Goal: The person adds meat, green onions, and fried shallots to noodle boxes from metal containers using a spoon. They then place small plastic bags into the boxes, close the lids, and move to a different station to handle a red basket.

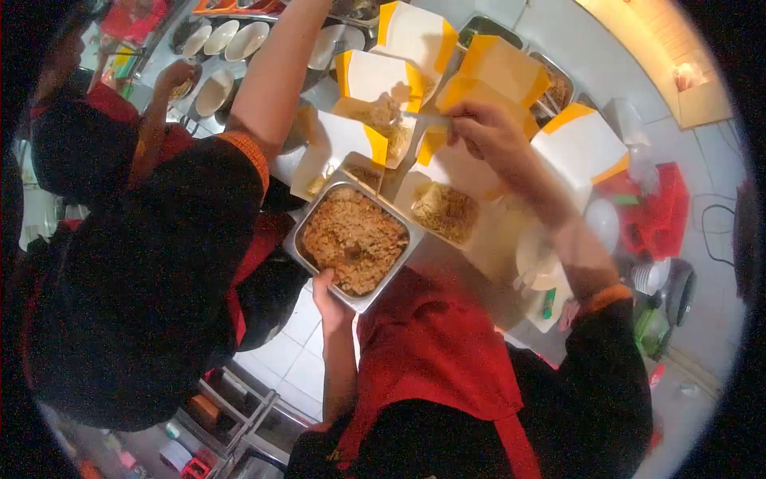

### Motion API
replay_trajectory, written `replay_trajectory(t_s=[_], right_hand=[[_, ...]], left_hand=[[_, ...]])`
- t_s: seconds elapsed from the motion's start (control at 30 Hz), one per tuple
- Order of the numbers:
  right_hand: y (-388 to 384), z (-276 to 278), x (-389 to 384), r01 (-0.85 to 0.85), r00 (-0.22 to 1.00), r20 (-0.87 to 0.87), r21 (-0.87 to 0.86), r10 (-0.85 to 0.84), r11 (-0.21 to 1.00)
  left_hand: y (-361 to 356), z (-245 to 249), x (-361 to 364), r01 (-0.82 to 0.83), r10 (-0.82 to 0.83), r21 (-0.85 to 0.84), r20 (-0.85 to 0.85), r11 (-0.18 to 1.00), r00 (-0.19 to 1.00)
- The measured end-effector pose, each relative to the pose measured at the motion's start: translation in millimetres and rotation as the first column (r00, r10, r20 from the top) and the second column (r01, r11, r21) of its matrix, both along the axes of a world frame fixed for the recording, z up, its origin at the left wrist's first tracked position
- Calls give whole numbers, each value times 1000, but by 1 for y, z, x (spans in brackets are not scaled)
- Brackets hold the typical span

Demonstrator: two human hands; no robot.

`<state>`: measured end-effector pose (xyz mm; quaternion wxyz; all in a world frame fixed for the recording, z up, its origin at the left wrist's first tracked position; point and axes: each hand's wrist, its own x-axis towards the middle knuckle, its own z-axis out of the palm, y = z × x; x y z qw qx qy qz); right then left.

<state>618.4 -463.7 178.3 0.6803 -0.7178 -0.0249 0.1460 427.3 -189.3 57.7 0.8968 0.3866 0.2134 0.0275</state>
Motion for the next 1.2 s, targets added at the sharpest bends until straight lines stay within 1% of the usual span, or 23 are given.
replay_trajectory(t_s=[0.03, 0.07, 0.1, 0.13, 0.17, 0.2, 0.27, 0.3, 0.33, 0.4, 0.5, 0.53, 0.6, 0.63, 0.7, 0.73, 0.8, 0.9, 0.93, 0.97, 1.0, 1.03, 1.2], right_hand=[[2, -10, 19, -9, 958, 280, -166, 56, 986], [6, -22, 39, 29, 839, 521, -326, 154, 945], [10, -36, 61, 30, 840, 521, -324, 152, 946], [14, -52, 84, 39, 700, 570, -632, 430, 774], [18, -66, 106, 126, 535, 494, -849, 686, 513], [21, -78, 116, 128, 535, 495, -848, 684, 514], [27, -92, 128, 39, 131, 625, -779, 769, 626], [27, -96, 138, 14, 102, 501, -864, 859, 503], [27, -94, 144, 11, 104, 504, -863, 857, 506], [24, -91, 152, -16, -52, 558, -830, 828, 558], [21, -90, 150, -3, -90, 533, -845, 841, 535], [19, -94, 152, -6, -84, 533, -845, 842, 535], [13, -100, 153, -21, 49, 468, -883, 882, 470], [11, -95, 151, -15, 57, 471, -881, 880, 472], [8, -71, 132, 109, 256, 672, -735, 695, 670], [6, -57, 121, 102, 265, 667, -738, 697, 667], [4, -26, 93, 134, 562, 721, -563, 405, 815], [0, 11, 31, 119, 622, 675, -583, 398, 803], [6, 12, 5, 28, 655, 638, -555, 404, 831], [14, 17, -18, -42, 675, 612, -526, 412, 850], [18, 20, -39, -193, 701, 455, -620, 549, 760], [24, 0, -56, -230, 628, 472, -646, 618, 728], [48, -16, -97, -296, 756, 264, -679, 599, 672]], left_hand=[[-1, 0, 0, -6, 6, 4, -14, 1000, 1000], [-1, -1, 0, -5, 5, 7, -13, 1000, 1000], [-1, -4, -1, -24, 24, 21, -23, 999, 999], [-1, -5, -3, -43, 44, 34, -31, 998, 999], [-2, -6, -3, -64, 67, 46, -53, 997, 996], [-3, -6, -4, -60, 62, 30, -52, 998, 997], [-5, -4, -5, -81, 80, -16, -59, 997, 995], [-5, -6, -5, -80, 79, -14, -60, 997, 995], [-4, -7, -6, -91, 88, -35, -81, 995, 993], [-4, -9, -5, -102, 96, -52, -109, 993, 989], [-4, -6, -5, -107, 103, -29, -114, 994, 988], [-4, -9, -6, -104, 100, -29, -119, 994, 988], [0, -11, -8, -88, 81, -46, -133, 995, 988], [-4, -4, -4, -96, 97, 13, -112, 995, 989], [4, -10, -4, -68, 74, 50, -126, 996, 989], [6, -12, -6, -44, 55, 80, -142, 996, 988], [6, -5, -2, 17, -5, 100, -126, 995, 992], [10, -12, -2, 27, -17, 49, -192, 998, 981], [13, -11, -4, 65, -59, 25, -200, 998, 978], [10, -1, 4, 118, -120, -24, -112, 993, 987], [7, 6, 9, 152, -157, -63, -78, 986, 985], [8, 4, 9, 168, -173, -66, -84, 984, 981], [-9, 13, 15, 193, -197, -47, -123, 980, 973]])
